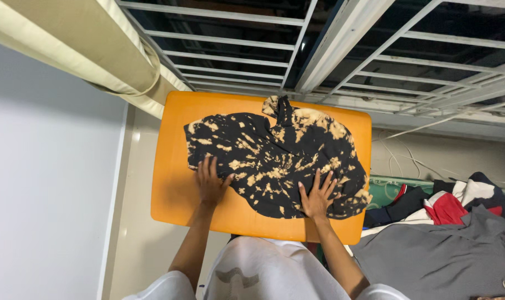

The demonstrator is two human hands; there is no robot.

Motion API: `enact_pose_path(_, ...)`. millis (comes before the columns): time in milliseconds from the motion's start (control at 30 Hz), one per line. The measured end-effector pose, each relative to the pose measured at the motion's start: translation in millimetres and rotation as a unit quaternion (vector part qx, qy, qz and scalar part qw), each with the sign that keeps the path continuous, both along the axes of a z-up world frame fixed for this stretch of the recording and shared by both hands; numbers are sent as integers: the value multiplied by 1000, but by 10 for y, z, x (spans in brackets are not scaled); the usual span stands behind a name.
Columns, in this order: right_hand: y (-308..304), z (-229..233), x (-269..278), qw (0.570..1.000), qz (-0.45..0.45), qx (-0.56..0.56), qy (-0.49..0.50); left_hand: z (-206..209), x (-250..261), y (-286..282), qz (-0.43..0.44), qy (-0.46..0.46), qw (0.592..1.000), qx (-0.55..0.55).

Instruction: The person folds a black and beige patterned cloth on an orange table and places it into a suitcase. They then fold a grey t-shirt on the same table.

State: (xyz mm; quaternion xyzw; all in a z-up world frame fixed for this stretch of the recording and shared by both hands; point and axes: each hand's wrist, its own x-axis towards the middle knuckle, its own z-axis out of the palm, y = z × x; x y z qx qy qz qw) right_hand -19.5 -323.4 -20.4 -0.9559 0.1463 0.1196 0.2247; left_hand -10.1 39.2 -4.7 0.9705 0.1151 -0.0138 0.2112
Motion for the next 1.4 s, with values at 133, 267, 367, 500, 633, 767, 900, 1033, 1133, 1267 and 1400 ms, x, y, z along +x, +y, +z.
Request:
enact_pose_path(133,-171,-17,-286,992,-8,37,-120,-126,-202,49,177,-119,976,-47)
enact_pose_path(267,-500,-71,-458,968,-96,-53,-224,-450,-213,61,261,-155,936,-179)
enact_pose_path(367,-799,-62,-394,959,-170,-49,-223,-596,-87,-9,319,-106,857,-391)
enact_pose_path(500,-951,-14,-304,967,-253,-5,-27,-420,74,-62,260,-9,753,-605)
enact_pose_path(633,-1077,81,-223,982,-172,-67,-44,-241,192,-135,275,1,798,-537)
enact_pose_path(767,-1103,140,-183,970,-164,137,-113,-271,240,-63,344,51,725,-595)
enact_pose_path(900,-1126,190,-156,897,-238,367,-65,-227,199,74,251,169,670,-678)
enact_pose_path(1033,-1231,274,-194,937,-202,275,78,154,42,246,164,264,747,-588)
enact_pose_path(1133,-1328,352,-201,936,-163,273,149,482,-89,332,127,223,832,-491)
enact_pose_path(1267,-1278,468,-176,861,-182,475,9,900,-166,329,217,58,643,-733)
enact_pose_path(1400,-1201,645,-112,767,-251,588,-52,1105,-104,349,189,112,679,-700)
